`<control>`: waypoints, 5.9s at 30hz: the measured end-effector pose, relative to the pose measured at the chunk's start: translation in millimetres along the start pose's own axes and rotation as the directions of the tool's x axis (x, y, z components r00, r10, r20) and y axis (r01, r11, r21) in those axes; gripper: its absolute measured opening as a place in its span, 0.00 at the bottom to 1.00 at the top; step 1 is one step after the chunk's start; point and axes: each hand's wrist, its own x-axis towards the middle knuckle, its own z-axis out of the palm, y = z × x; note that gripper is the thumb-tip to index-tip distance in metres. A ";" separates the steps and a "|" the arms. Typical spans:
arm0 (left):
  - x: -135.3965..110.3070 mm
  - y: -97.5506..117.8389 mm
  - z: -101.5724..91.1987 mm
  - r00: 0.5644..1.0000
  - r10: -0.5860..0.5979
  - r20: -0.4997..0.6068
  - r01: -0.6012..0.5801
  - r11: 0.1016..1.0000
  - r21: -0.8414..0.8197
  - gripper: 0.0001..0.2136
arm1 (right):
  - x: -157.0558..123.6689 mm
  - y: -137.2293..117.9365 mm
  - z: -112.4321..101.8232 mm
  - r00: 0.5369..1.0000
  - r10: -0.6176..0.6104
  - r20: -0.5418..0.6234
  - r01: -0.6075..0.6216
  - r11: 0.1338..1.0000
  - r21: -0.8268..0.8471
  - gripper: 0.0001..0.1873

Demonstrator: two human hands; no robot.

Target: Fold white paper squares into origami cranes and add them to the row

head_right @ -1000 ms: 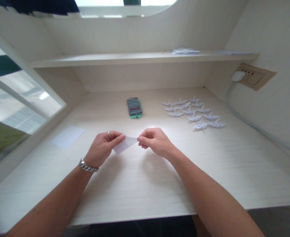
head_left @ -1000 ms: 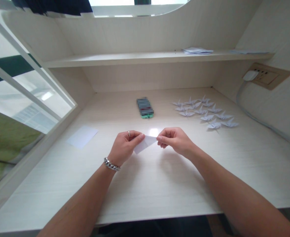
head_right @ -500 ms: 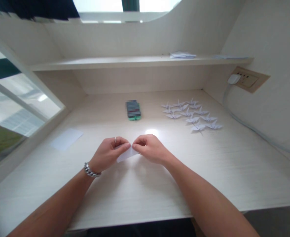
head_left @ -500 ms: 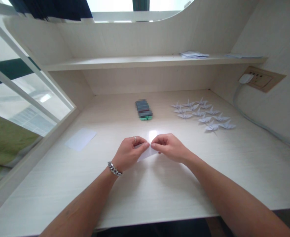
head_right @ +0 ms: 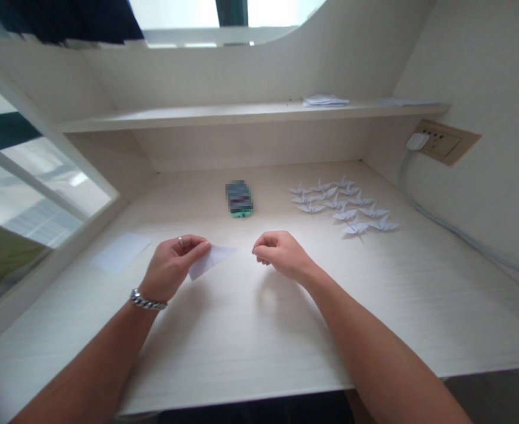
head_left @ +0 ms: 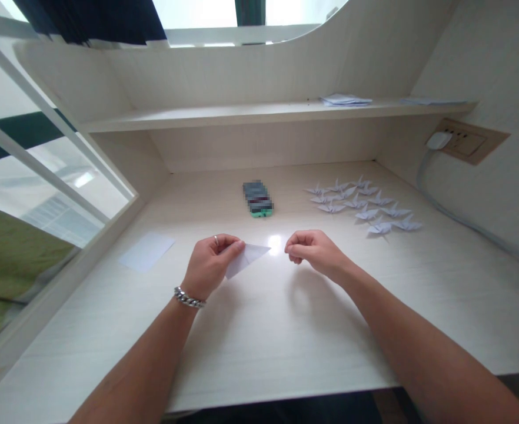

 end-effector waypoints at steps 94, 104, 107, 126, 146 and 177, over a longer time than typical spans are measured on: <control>-6.0 -4.6 19.2 0.959 -0.081 0.272 0.152 0.955 -0.253 0.09 | -3.7 -1.8 15.3 0.988 0.099 0.122 -0.123 0.971 0.206 0.14; -6.3 -4.5 16.2 0.976 -0.004 0.219 0.063 0.962 -0.265 0.04 | -6.7 -1.8 10.4 0.978 0.054 0.202 -0.129 0.916 0.380 0.16; -8.0 -2.1 15.7 0.979 0.043 0.201 -0.015 0.990 -0.137 0.04 | -7.4 -4.1 10.5 0.976 0.066 0.207 -0.140 0.920 0.366 0.16; -7.3 -4.3 21.5 0.984 0.027 0.177 0.016 0.971 -0.238 0.07 | -3.6 2.3 30.0 0.998 0.054 -0.035 -0.045 0.978 0.206 0.13; -6.5 -6.4 24.6 0.985 -0.005 0.172 0.056 0.953 -0.296 0.11 | -3.4 3.4 34.7 0.996 0.076 -0.050 -0.063 0.972 0.228 0.12; -8.3 -5.4 20.2 0.981 -0.010 0.191 0.063 0.960 -0.274 0.14 | -2.8 5.7 34.1 0.998 0.021 -0.063 -0.004 0.968 0.250 0.12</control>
